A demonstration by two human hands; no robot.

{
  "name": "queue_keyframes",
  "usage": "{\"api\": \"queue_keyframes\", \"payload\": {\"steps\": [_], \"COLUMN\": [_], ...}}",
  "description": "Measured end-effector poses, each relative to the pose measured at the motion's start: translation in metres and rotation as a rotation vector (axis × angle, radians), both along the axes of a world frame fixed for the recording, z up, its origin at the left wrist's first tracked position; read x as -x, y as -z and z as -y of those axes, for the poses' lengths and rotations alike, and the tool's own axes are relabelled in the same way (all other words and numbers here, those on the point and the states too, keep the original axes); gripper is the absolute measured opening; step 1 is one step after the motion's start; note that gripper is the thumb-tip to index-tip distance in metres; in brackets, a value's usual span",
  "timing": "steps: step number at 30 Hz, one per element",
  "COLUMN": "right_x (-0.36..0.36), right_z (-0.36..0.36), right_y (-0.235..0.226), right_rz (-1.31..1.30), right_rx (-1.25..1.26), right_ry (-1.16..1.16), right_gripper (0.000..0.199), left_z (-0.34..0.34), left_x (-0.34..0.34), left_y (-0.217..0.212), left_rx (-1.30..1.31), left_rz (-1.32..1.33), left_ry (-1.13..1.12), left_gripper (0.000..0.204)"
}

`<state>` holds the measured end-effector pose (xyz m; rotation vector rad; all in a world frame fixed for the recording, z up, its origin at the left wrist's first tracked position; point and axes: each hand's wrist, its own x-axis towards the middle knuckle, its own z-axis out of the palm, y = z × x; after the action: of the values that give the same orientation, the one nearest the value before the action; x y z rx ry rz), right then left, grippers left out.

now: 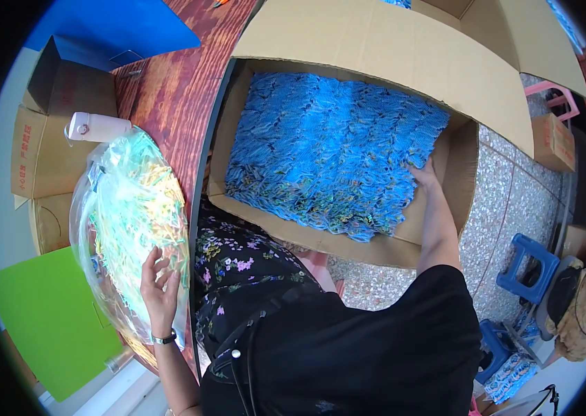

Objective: Packing small blue packets into a large clear bag filled with shredded paper filler.

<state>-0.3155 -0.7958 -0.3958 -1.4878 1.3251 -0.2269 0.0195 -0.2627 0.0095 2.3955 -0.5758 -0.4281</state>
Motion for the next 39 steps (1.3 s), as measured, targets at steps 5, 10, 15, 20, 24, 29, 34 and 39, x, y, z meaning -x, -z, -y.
{"api": "queue_keyframes", "payload": {"steps": [5, 10, 15, 20, 24, 29, 34, 39], "right_x": [-0.005, 0.029, -0.078, 0.035, -0.041, -0.18, -0.328, -0.379], "right_z": [-0.026, -0.027, -0.13, -0.027, -0.051, -0.099, -0.318, -0.568], "right_y": [-0.063, 0.03, 0.01, 0.004, -0.089, -0.243, -0.382, -0.464], "right_rz": [0.28, 0.142, 0.587, -0.381, -0.189, 0.536, 0.852, 1.082], "right_rx": [-0.429, -0.134, -0.488, 0.4, 0.691, 0.776, 0.33, 0.304], "right_ry": [0.102, 0.145, 0.195, 0.351, 0.483, -0.121, -0.711, -1.679], "right_gripper": [0.118, 0.089, 0.069, 0.081, 0.067, 0.033, 0.022, 0.016], "left_z": [-0.026, -0.049, -0.085, -0.124, -0.231, -0.295, -0.325, -0.328], "left_x": [0.004, 0.014, 0.036, 0.007, 0.034, 0.049, 0.05, 0.088], "left_y": [-0.015, -0.031, -0.042, -0.066, -0.086, -0.08, -0.033, 0.02], "left_rx": [0.039, 0.072, 0.059, 0.236, 0.554, 0.527, 0.534, 0.091], "left_rz": [0.062, 0.083, 0.197, 0.475, 0.605, 0.725, 0.586, 0.627], "left_ry": [-0.074, -0.162, -0.223, -0.349, -0.72, -0.896, -0.977, -0.975], "left_gripper": [0.06, 0.058, 0.053, 0.053, 0.047, 0.038, 0.031, 0.021]}}
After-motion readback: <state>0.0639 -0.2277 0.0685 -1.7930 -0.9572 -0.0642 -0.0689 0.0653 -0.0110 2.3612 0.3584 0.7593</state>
